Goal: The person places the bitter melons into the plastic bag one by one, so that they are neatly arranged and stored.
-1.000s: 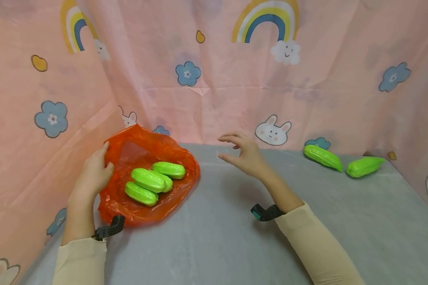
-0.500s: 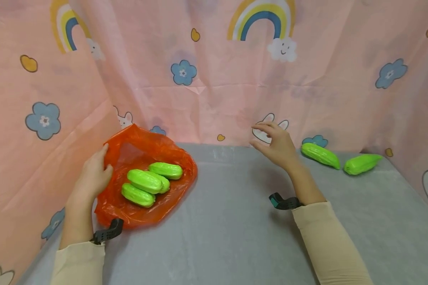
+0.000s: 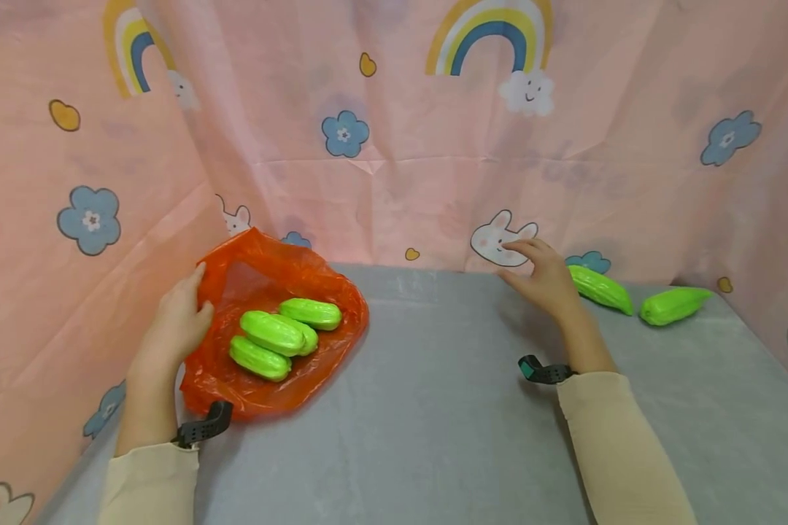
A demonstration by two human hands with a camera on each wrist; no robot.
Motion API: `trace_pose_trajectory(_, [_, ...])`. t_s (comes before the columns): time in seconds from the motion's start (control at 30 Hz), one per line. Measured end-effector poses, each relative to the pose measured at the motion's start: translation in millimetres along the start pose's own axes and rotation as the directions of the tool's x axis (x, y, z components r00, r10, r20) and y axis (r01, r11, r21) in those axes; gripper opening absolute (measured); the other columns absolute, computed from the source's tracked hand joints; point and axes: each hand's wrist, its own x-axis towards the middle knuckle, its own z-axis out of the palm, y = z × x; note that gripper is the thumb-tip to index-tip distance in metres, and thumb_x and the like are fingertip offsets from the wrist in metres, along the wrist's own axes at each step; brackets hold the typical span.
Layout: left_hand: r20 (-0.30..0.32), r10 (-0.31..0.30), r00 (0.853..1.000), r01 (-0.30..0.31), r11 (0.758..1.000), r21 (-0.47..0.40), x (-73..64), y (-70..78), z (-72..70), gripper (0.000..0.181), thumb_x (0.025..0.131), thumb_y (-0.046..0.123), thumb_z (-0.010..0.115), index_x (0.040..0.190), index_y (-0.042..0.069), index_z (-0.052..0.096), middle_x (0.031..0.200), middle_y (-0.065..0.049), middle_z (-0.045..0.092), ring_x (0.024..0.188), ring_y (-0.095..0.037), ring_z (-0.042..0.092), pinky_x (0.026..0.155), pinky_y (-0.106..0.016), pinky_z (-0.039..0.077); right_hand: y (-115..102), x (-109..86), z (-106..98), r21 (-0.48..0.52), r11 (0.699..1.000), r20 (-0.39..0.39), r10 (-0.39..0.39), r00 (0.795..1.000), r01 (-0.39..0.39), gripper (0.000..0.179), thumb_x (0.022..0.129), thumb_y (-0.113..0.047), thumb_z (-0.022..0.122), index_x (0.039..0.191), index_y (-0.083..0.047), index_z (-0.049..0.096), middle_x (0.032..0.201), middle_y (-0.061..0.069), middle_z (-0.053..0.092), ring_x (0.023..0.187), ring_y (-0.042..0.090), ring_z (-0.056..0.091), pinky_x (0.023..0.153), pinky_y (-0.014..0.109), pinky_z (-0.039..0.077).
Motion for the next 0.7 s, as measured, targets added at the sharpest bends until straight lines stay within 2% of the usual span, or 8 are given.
trace_pose_trajectory(0.1, [-0.004, -0.003, 1.000, 0.003, 1.000, -0.012, 0.6, 0.7, 2.1, 0.069, 0.098, 0.005, 0.042, 0.160, -0.005, 0.012, 0.156, -0.038, 0.031, 0.133, -0.055, 0.040, 0.112, -0.072, 0.033, 9.4, -3.1, -3.6, 0.003, 1.000, -0.006, 0.030, 1.000, -0.030, 0.047, 0.088, -0.017, 0.076, 0.132, -0.004, 0.064, 0.135, 0.022, 0.061, 0.127, 0.044, 0.055, 0.101, 0.065, 0.047])
trace_pose_trajectory(0.33, [-0.014, -0.003, 1.000, 0.003, 1.000, -0.016, -1.0, 1.1, 0.8, 0.070, 0.098, 0.004, 0.042, 0.159, -0.005, 0.011, 0.155, -0.039, 0.030, 0.130, -0.054, 0.040, 0.111, -0.073, 0.033, 29.2, -11.6, -16.0, -0.014, 0.993, -0.035, 0.117, 0.993, -0.117, 0.049, 0.090, -0.020, 0.074, 0.134, -0.003, 0.062, 0.140, 0.024, 0.058, 0.128, 0.046, 0.053, 0.102, 0.067, 0.045])
trace_pose_trajectory(0.5, [0.003, -0.015, 1.000, 0.015, 1.000, -0.014, -0.5, 1.1, 1.3, 0.070, 0.099, 0.005, 0.042, 0.160, -0.003, 0.009, 0.155, -0.039, 0.031, 0.124, -0.051, 0.042, 0.109, -0.073, 0.036, 42.2, -21.4, -24.0, -0.058, 0.988, -0.060, 0.139, 0.988, -0.143, 0.048, 0.089, -0.018, 0.074, 0.133, -0.001, 0.062, 0.140, 0.027, 0.055, 0.128, 0.050, 0.051, 0.101, 0.069, 0.043])
trace_pose_trajectory(0.7, [0.003, -0.011, 1.000, 0.011, 1.000, -0.019, 0.2, 2.0, 3.0, 0.070, 0.099, 0.005, 0.042, 0.160, -0.004, 0.010, 0.154, -0.039, 0.031, 0.122, -0.050, 0.043, 0.109, -0.073, 0.036, 58.9, -26.7, -26.6, -0.040, 0.985, -0.118, 0.161, 0.980, -0.167, 0.048, 0.087, -0.016, 0.074, 0.131, 0.000, 0.063, 0.137, 0.030, 0.057, 0.126, 0.052, 0.051, 0.103, 0.069, 0.041])
